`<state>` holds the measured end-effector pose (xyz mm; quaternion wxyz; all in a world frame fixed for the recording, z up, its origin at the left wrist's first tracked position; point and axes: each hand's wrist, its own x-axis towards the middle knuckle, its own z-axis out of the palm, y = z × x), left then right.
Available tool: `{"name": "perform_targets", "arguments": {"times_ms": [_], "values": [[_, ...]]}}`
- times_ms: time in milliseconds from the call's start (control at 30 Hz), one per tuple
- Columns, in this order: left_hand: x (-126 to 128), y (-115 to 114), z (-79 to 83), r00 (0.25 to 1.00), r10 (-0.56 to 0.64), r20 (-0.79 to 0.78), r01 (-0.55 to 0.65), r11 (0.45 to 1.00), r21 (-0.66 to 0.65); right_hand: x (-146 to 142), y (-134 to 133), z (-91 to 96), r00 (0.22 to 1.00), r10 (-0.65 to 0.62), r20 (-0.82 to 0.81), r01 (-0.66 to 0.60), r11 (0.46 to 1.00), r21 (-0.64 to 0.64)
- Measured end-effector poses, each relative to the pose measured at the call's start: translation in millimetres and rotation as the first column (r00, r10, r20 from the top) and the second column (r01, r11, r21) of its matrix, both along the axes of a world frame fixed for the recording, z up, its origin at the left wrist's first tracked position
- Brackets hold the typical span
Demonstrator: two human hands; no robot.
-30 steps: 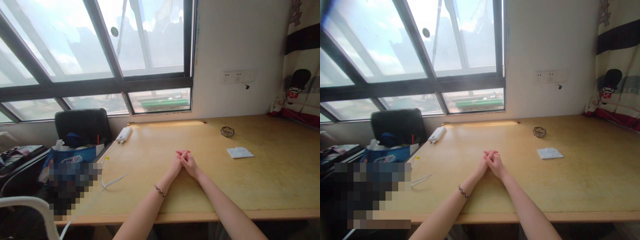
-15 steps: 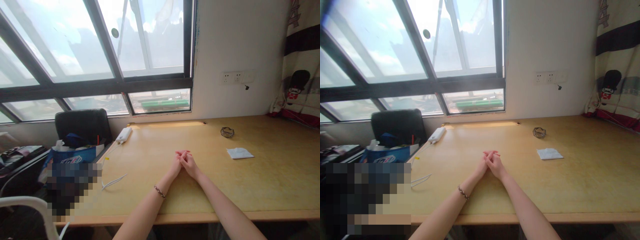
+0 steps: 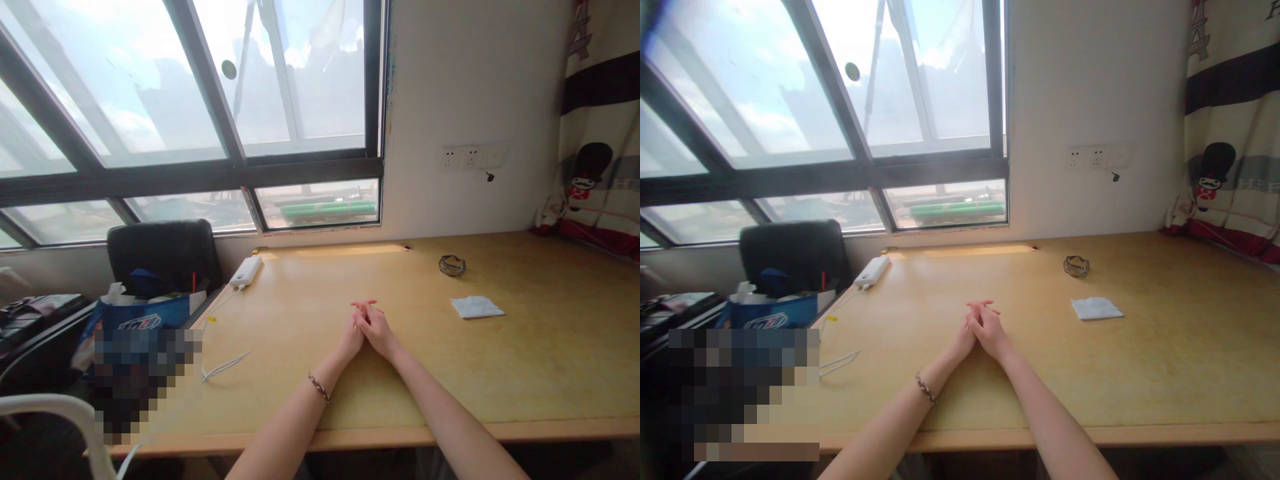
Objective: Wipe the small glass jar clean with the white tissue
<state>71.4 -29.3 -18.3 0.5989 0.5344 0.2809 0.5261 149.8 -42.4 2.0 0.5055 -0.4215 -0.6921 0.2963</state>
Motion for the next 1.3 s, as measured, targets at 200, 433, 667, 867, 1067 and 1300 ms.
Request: {"name": "perform_targets", "arguments": {"times_ms": [200,433,667,867,1067,1300], "values": [[-3,4,-0.5,0.993,0.101,-0.057,-0.100,0.995,0.018,-1,-2,-0.7,0.997,-0.072,-0.025,0.073,0.997,0.036],[-4,-8,8.5,0.912,0.219,-0.346,-0.143,0.962,0.234,20,-2,12.1,0.995,-0.071,0.066,0.070,0.997,0.009],[-12,-5,1.2,0.649,0.455,-0.610,-0.145,0.861,0.488,148,18,4.2,0.734,-0.431,0.525,0.396,0.899,0.185],[-8,-7,-2.2,0.588,0.486,-0.646,-0.062,0.824,0.563,243,9,-38.8,0.544,-0.614,0.572,0.614,0.756,0.227],[13,-5,9.5,0.496,0.494,-0.715,0.135,0.769,0.625,219,-10,-35.4,0.690,-0.437,0.578,0.468,0.877,0.104],[119,39,72.7,0.468,0.468,-0.750,0.276,0.729,0.627,191,-17,-12.3,0.872,-0.408,0.269,0.422,0.907,0.006]]}}
